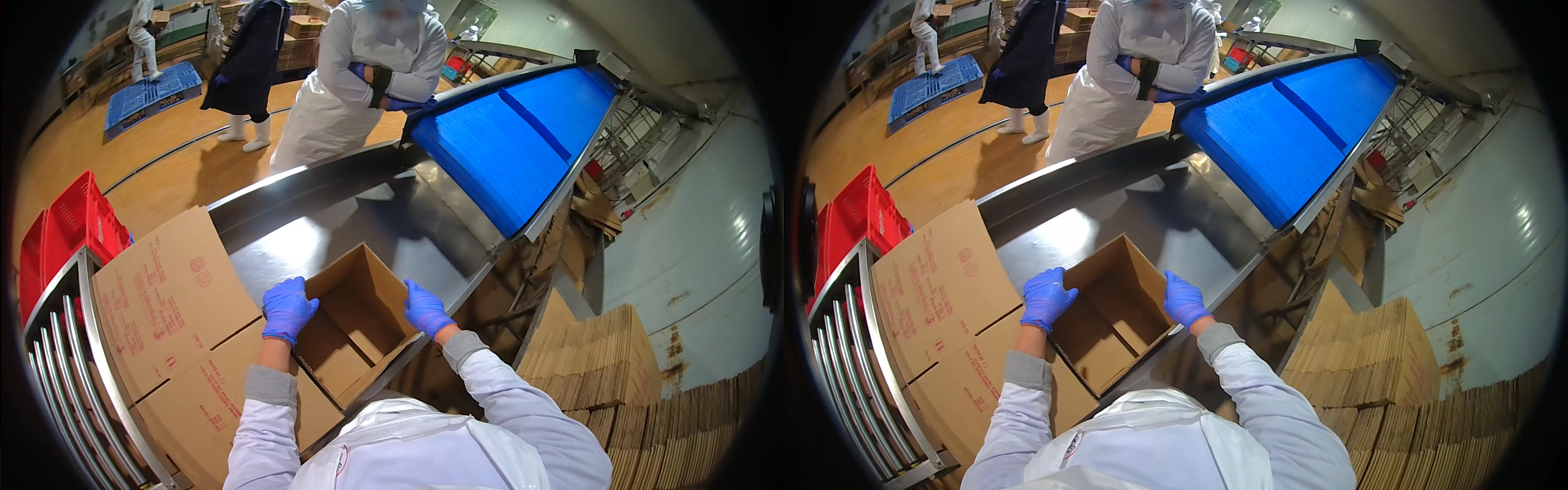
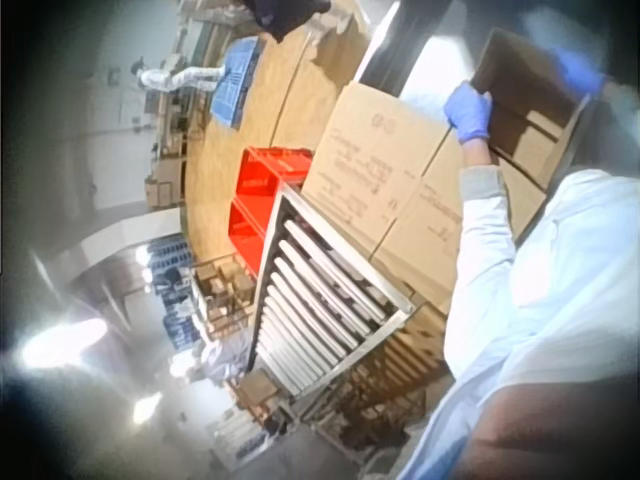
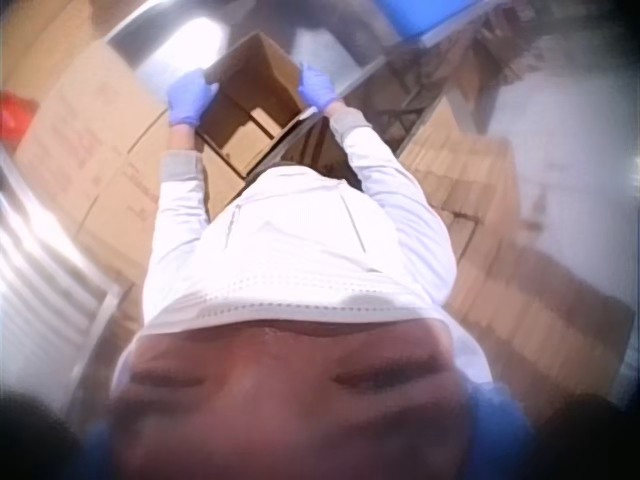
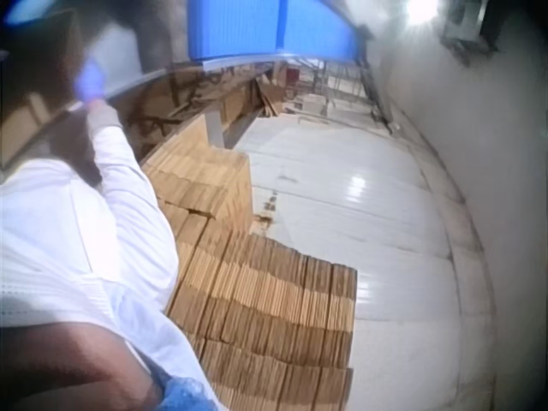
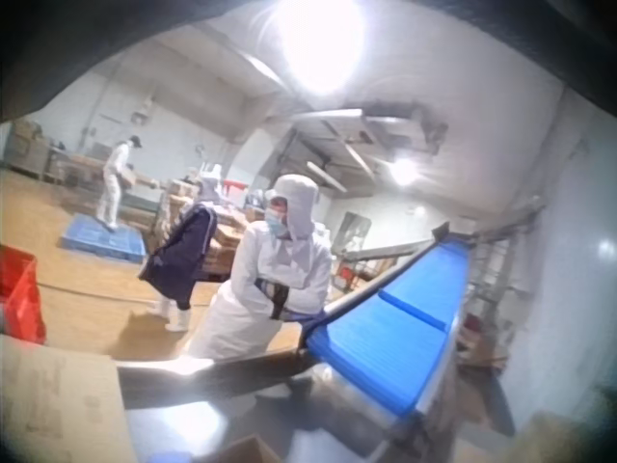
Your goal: The person assembles a cardboard box by folding and tucking the flaps into place on a metal table. They handle the box with gloved hands, ensuring the sides are properly aligned and secured.
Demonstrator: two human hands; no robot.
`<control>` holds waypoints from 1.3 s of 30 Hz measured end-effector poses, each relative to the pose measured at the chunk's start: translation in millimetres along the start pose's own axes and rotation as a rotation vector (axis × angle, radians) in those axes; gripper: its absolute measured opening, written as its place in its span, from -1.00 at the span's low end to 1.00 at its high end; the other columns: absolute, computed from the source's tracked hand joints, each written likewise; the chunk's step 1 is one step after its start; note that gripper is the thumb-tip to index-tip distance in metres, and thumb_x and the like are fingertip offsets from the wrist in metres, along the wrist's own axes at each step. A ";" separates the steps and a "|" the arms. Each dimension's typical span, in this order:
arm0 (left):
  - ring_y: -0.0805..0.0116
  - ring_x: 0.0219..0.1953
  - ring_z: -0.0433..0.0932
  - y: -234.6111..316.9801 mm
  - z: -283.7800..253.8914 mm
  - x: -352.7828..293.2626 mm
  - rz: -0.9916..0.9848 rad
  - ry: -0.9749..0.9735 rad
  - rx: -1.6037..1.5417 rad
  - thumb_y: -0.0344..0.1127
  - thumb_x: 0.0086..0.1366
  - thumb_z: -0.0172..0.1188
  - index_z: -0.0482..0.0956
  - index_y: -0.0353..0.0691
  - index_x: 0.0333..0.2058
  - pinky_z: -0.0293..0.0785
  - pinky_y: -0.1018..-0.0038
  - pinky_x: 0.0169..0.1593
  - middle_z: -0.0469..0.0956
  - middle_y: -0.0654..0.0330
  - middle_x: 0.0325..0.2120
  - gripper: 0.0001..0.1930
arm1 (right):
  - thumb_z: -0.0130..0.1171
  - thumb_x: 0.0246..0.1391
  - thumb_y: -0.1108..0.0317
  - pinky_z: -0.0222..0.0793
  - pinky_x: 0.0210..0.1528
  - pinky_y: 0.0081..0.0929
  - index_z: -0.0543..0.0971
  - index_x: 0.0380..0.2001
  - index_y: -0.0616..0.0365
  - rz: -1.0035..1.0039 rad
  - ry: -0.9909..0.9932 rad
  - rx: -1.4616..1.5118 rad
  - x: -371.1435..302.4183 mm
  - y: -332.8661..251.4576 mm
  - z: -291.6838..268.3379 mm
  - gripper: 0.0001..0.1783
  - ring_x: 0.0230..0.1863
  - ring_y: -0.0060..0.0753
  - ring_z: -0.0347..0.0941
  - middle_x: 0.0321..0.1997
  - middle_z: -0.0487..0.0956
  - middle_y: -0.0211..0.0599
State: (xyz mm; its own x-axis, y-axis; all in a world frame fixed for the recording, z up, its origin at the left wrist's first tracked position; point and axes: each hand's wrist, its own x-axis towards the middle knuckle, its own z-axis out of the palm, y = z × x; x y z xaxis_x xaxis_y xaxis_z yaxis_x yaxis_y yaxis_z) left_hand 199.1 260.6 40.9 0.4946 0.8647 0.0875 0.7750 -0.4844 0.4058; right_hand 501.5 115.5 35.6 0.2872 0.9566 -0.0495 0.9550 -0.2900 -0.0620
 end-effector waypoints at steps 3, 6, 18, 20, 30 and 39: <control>0.03 -0.27 0.62 4.2 -2.2 -1.2 -0.015 -0.026 -0.006 0.00 0.02 0.40 0.55 -0.15 -0.20 0.52 0.15 -0.20 0.62 0.05 -0.33 -0.55 | 0.10 0.06 0.38 0.47 -0.09 -0.05 0.29 0.22 0.14 0.014 -0.012 -0.013 -2.2 1.5 4.2 -0.40 -0.09 0.00 0.53 -0.08 0.55 -0.06; 0.03 -0.26 0.62 4.1 -3.1 -2.0 -0.023 -0.019 0.011 0.00 0.03 0.40 0.56 -0.15 -0.20 0.52 0.15 -0.19 0.62 0.05 -0.32 -0.56 | 0.10 0.07 0.39 0.48 -0.09 -0.07 0.28 0.24 0.13 0.033 -0.052 -0.035 -2.1 -4.8 1.1 -0.38 -0.09 -0.02 0.54 -0.08 0.55 -0.07; 0.08 -0.28 0.63 6.5 1.4 -2.3 -0.002 0.018 -0.010 0.01 0.04 0.40 0.56 -0.15 -0.28 0.51 0.16 -0.22 0.62 0.06 -0.37 -0.59 | 0.13 0.11 0.36 0.48 -0.06 -0.07 0.29 0.24 0.05 0.061 -0.090 0.016 -8.1 -8.6 -5.2 -0.40 -0.08 0.04 0.56 -0.05 0.59 -0.06; 0.08 -0.28 0.62 3.0 -0.2 -2.4 -0.009 0.022 0.009 0.02 0.03 0.41 0.55 -0.14 -0.29 0.51 0.15 -0.22 0.61 0.07 -0.38 -0.59 | 0.14 0.12 0.34 0.47 -0.04 -0.06 0.29 0.24 0.00 0.150 -0.213 0.064 -5.4 -28.1 -31.5 -0.41 -0.06 0.06 0.56 -0.04 0.60 -0.07; 0.09 -0.22 0.62 12.4 -9.7 -4.5 -0.034 -0.044 0.050 0.05 0.05 0.39 0.57 -0.17 0.00 0.51 0.17 -0.17 0.62 0.08 -0.28 -0.41 | 0.18 0.10 0.26 0.45 0.00 -0.05 0.42 0.19 -0.11 0.259 -0.130 0.202 5.5 -6.1 -7.6 -0.46 -0.06 0.11 0.55 -0.04 0.61 -0.01; 0.09 -0.28 0.61 32.8 -17.2 -9.3 0.225 0.217 -0.676 0.01 0.11 0.38 0.57 -0.14 0.01 0.55 0.22 -0.19 0.62 0.10 -0.28 -0.46 | 0.31 0.00 0.20 0.47 0.01 -0.05 0.48 0.14 -0.03 0.380 -0.066 0.099 10.8 55.3 -8.8 -0.42 0.00 0.13 0.54 0.02 0.60 0.00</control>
State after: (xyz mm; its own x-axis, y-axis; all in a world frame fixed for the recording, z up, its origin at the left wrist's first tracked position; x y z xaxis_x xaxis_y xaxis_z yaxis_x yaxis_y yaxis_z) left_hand 213.2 239.0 69.0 0.4699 0.7950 0.3836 0.2186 -0.5258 0.8220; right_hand 558.1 110.1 40.4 0.6106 0.7774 -0.1514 0.7687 -0.6277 -0.1228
